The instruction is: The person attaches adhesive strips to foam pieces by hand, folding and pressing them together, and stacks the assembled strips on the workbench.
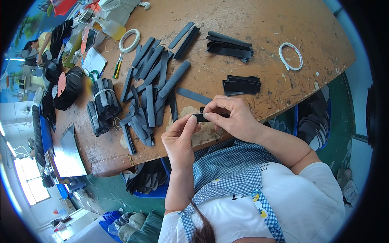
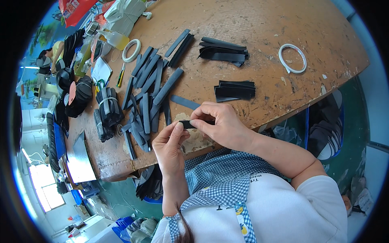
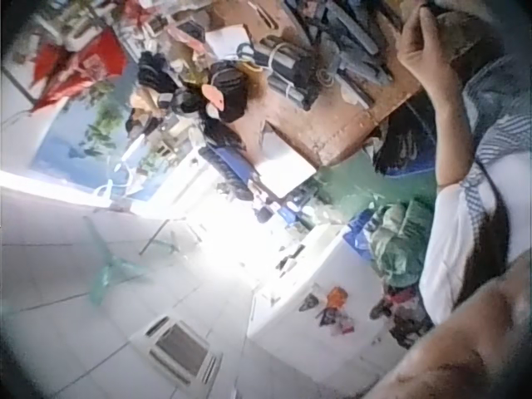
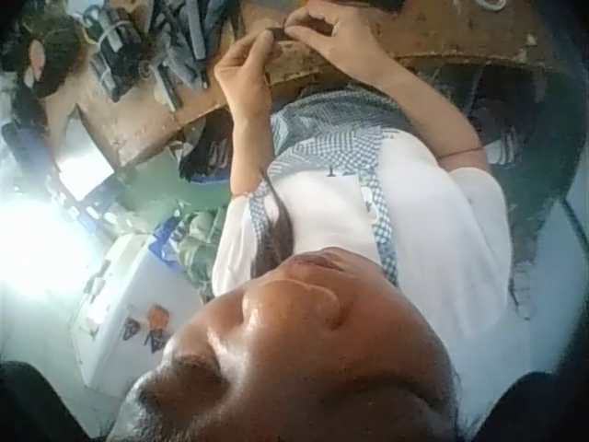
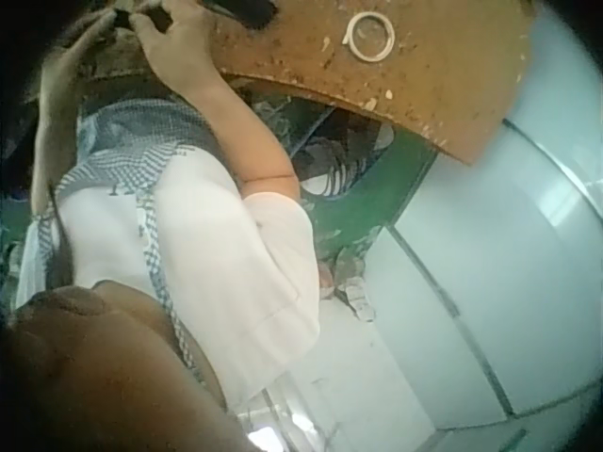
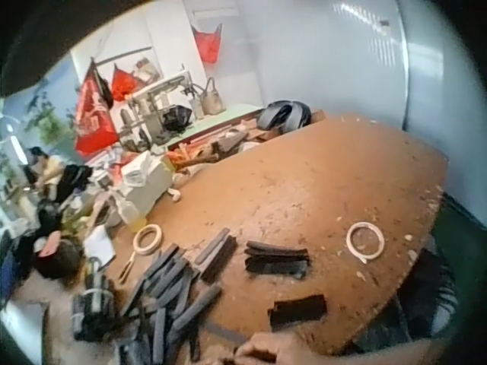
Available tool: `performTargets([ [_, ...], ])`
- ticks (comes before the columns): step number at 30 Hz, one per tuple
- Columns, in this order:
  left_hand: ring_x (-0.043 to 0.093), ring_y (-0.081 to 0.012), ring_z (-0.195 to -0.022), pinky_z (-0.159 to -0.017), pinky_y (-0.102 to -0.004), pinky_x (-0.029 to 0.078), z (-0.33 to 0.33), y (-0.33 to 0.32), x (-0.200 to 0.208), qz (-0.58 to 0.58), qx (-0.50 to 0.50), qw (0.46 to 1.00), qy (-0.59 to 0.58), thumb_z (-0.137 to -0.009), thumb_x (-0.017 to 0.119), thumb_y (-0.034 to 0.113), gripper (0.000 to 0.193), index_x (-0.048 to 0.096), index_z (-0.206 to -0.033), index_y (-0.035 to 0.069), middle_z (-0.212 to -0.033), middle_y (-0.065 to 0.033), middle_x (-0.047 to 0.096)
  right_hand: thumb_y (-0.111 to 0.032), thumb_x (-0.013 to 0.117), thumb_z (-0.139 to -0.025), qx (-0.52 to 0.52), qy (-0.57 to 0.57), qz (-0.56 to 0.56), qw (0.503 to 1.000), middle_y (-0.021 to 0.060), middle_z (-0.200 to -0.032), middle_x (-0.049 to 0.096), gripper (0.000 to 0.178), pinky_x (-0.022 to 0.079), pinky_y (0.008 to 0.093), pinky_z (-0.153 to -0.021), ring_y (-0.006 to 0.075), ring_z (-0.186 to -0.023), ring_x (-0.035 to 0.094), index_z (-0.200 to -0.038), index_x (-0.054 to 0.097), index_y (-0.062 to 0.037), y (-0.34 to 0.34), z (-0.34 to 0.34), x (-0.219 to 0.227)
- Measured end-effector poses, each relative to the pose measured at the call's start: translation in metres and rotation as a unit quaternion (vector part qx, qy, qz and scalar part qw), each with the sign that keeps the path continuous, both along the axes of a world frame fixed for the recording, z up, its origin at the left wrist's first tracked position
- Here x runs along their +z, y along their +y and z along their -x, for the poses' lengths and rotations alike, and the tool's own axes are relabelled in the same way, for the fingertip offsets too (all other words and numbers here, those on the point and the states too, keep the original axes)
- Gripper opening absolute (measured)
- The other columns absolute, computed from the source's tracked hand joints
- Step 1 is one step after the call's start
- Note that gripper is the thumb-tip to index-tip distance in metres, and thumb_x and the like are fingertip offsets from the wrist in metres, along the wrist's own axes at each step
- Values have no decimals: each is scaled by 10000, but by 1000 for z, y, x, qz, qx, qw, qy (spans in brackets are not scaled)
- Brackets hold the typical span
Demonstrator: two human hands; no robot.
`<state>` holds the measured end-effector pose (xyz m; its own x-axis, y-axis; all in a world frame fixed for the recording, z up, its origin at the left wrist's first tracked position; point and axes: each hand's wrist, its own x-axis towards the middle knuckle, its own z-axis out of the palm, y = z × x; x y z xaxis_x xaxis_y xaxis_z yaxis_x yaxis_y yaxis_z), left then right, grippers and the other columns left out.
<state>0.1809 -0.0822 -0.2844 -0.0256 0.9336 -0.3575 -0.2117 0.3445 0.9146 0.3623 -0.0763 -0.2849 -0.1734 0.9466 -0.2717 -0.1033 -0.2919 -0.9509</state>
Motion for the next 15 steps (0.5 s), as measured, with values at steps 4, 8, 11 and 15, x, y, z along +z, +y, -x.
performTargets([
  [4, 671, -108, -785, -745, -242, 542, -7, 2, 1, 15, -10, 1000, 24, -935, 736, 78, 194, 718, -1092, -35, -899, -56, 721, -49, 668, -957, 9, -80, -93, 992, 19, -876, 622, 84, 518, 229, -655, 69, -756, 612, -1005, 667, 20, 0, -5, -4],
  [8, 664, -94, -788, -746, -227, 546, -17, 7, -1, -32, -77, 996, 38, -927, 730, 40, 174, 684, -1087, -11, -881, -31, 697, -53, 672, -952, 33, -88, -87, 992, 29, -878, 623, 83, 517, 239, -665, 70, -757, 604, -1002, 665, 13, -1, -14, -4],
  [11, 673, -99, -782, -724, -229, 555, -27, 11, -2, -37, -98, 992, 76, -943, 718, 60, 152, 691, -1068, -22, -887, -42, 702, -53, 689, -940, 3, -73, -62, 995, 37, -869, 633, 96, 513, 243, -662, 79, -747, 608, -1001, 676, 20, -5, -25, -7],
  [15, 694, -110, -785, -681, -230, 554, -43, 23, -3, -26, -113, 987, 110, -993, 667, 113, 174, 713, -1037, -49, -886, -69, 722, -52, 713, -908, -24, -180, -136, 974, 93, -870, 692, 99, 544, 299, -675, 145, -761, 676, -966, 702, 27, 0, -44, 0],
])
